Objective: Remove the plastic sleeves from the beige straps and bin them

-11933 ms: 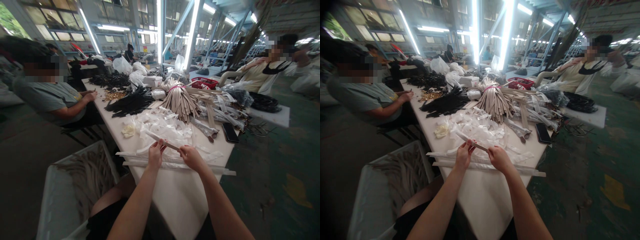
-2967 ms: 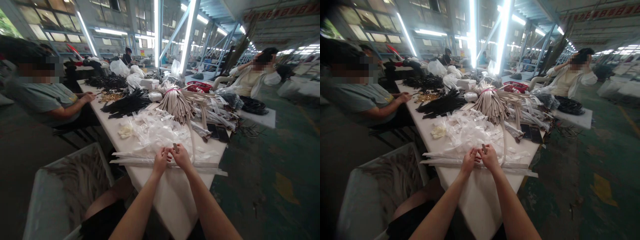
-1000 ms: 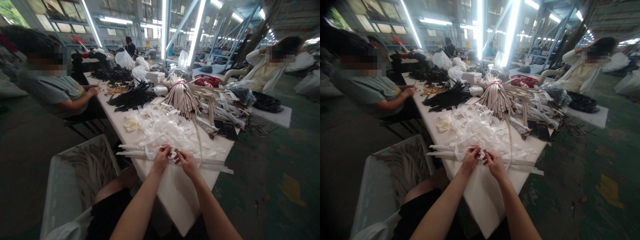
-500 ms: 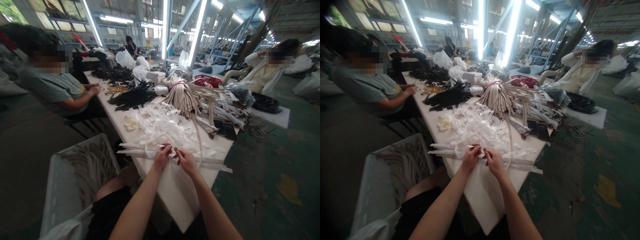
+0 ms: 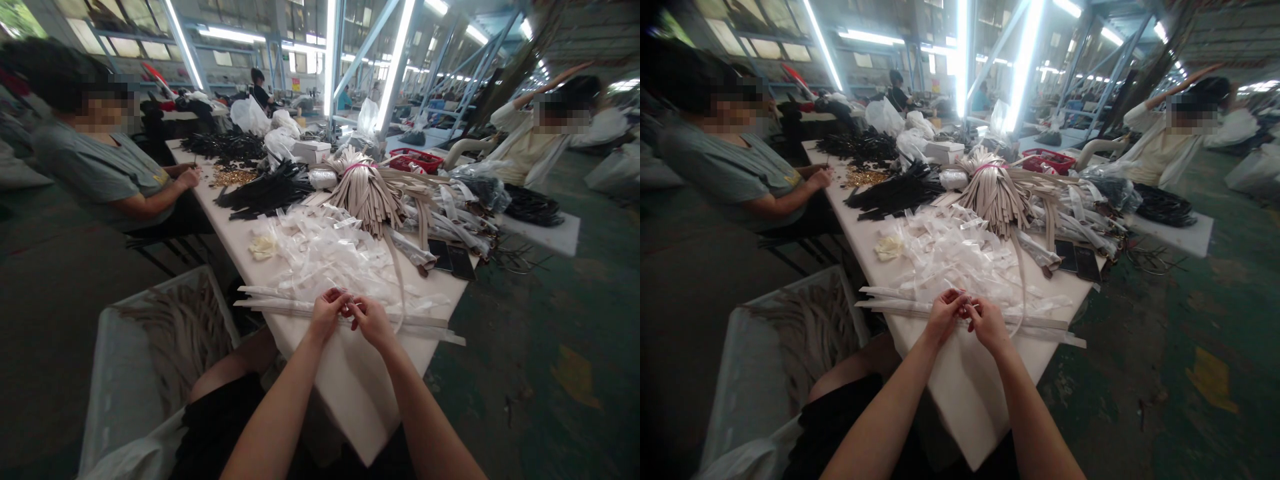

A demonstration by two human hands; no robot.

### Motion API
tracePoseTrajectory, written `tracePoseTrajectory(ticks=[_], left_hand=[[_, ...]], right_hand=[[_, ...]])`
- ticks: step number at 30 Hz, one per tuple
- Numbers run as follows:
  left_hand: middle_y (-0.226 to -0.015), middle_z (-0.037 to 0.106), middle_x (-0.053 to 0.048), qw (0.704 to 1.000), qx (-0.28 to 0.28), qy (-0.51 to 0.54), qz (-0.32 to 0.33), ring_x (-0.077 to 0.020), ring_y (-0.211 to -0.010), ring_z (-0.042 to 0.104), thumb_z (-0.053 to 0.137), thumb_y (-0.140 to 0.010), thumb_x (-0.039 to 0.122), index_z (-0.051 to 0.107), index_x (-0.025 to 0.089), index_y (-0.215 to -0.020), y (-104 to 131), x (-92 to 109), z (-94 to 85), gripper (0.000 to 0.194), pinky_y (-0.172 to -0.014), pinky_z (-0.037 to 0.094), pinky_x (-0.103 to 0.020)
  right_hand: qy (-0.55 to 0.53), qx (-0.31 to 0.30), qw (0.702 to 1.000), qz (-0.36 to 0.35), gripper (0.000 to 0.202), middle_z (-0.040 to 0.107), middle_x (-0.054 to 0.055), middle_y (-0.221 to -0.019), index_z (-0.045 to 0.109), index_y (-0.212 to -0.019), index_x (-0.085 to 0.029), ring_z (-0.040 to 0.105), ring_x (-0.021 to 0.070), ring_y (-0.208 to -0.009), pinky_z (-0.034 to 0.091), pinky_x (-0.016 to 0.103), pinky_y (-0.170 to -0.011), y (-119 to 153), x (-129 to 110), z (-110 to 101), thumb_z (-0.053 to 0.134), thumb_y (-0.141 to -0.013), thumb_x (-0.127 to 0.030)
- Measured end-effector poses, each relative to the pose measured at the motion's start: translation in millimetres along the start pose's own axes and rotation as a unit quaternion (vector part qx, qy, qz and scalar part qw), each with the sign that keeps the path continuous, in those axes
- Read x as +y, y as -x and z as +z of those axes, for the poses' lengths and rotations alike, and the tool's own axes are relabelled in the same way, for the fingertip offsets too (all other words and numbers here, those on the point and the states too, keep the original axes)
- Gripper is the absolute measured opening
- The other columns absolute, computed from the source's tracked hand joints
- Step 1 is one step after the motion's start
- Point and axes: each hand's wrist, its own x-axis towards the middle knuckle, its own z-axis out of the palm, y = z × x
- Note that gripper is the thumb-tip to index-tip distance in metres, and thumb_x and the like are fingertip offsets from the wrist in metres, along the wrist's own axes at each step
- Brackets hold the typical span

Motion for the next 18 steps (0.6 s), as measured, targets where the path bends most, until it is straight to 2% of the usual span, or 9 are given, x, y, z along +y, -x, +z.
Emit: tracePoseTrajectory(ticks=[2,4,7,9,11,14,16,18], left_hand=[[-0.077,0.069,-0.004,1.0,0.004,0.001,-0.01,-0.0094,-0.053,0.055,0.091,-0.059,0.036,0.068,0.013,-0.088,-0.1,0.9,-0.4,0.044,-0.05,0.042,-0.023],[-0.081,0.069,-0.004,1.0,0.021,0.016,-0.001,-0.008,-0.053,0.054,0.092,-0.057,0.035,0.067,0.014,-0.087,-0.8,2.6,-1.4,0.044,-0.049,0.04,-0.022],[-0.079,0.068,-0.001,0.997,0.055,0.048,0.037,-0.0038,-0.049,0.047,0.092,-0.058,0.033,0.065,0.015,-0.085,-1.5,3.8,-0.6,0.042,-0.046,0.032,-0.019],[-0.075,0.066,0.0,0.996,0.061,0.05,0.04,-0.0037,-0.048,0.044,0.092,-0.058,0.033,0.064,0.016,-0.084,-0.5,2.2,3.3,0.042,-0.046,0.03,-0.02],[-0.07,0.065,0.001,0.998,0.053,0.036,0.021,-0.0053,-0.048,0.046,0.093,-0.056,0.033,0.064,0.016,-0.084,1.7,0.0,9.5,0.043,-0.047,0.031,-0.021],[-0.067,0.064,0.0,0.999,0.031,0.017,-0.007,-0.0069,-0.049,0.048,0.092,-0.056,0.033,0.064,0.015,-0.079,4.8,2.3,17.7,0.041,-0.048,0.032,-0.022],[-0.067,0.063,0.001,0.999,0.04,0.022,-0.004,-0.0062,-0.049,0.047,0.092,-0.056,0.032,0.064,0.015,-0.078,5.8,9.2,19.9,0.04,-0.048,0.033,-0.022],[-0.066,0.061,0.002,0.997,0.064,0.03,0.005,-0.0051,-0.049,0.046,0.093,-0.055,0.031,0.065,0.015,-0.077,7.2,17.0,20.4,0.04,-0.049,0.032,-0.021]], right_hand=[[-0.022,0.012,0.999,0.025,0.036,0.076,0.006,-0.077,0.059,-0.096,-0.019,0.066,0.0162,-0.047,0.047,0.025,-0.047,0.3,-1.0,-1.3,0.057,-0.089,-0.054],[0.001,0.008,1.0,0.023,0.035,0.075,0.005,-0.075,0.059,-0.097,-0.019,0.066,0.017,-0.05,0.048,0.025,-0.05,3.8,-3.3,-6.4,0.06,-0.088,-0.053],[0.113,-0.007,0.993,-0.026,0.031,0.072,0.005,-0.067,0.065,-0.079,-0.02,0.065,0.0177,-0.055,0.045,0.026,-0.055,12.0,-7.7,-18.1,0.057,-0.091,-0.048],[0.161,-0.004,0.986,-0.051,0.037,0.068,0.005,-0.06,0.066,-0.068,-0.021,0.063,0.0179,-0.054,0.043,0.027,-0.056,15.4,-10.8,-24.5,0.052,-0.093,-0.044],[0.153,0.004,0.987,-0.055,0.04,0.067,0.004,-0.059,0.069,-0.069,-0.021,0.061,0.0177,-0.053,0.042,0.027,-0.056,16.0,-14.5,-28.1,0.048,-0.096,-0.043],[0.107,0.005,0.993,-0.052,0.039,0.071,0.004,-0.068,0.071,-0.079,-0.021,0.063,0.0176,-0.055,0.044,0.027,-0.057,15.6,-20.7,-31.3,0.045,-0.097,-0.044],[0.103,-0.005,0.993,-0.059,0.037,0.072,0.005,-0.072,0.071,-0.081,-0.021,0.065,0.0183,-0.059,0.044,0.027,-0.058,17.7,-24.0,-34.4,0.048,-0.096,-0.045],[0.125,-0.015,0.99,-0.067,0.035,0.071,0.004,-0.068,0.07,-0.076,-0.021,0.064,0.0185,-0.06,0.043,0.027,-0.059,21.7,-25.9,-37.9,0.05,-0.095,-0.043]])
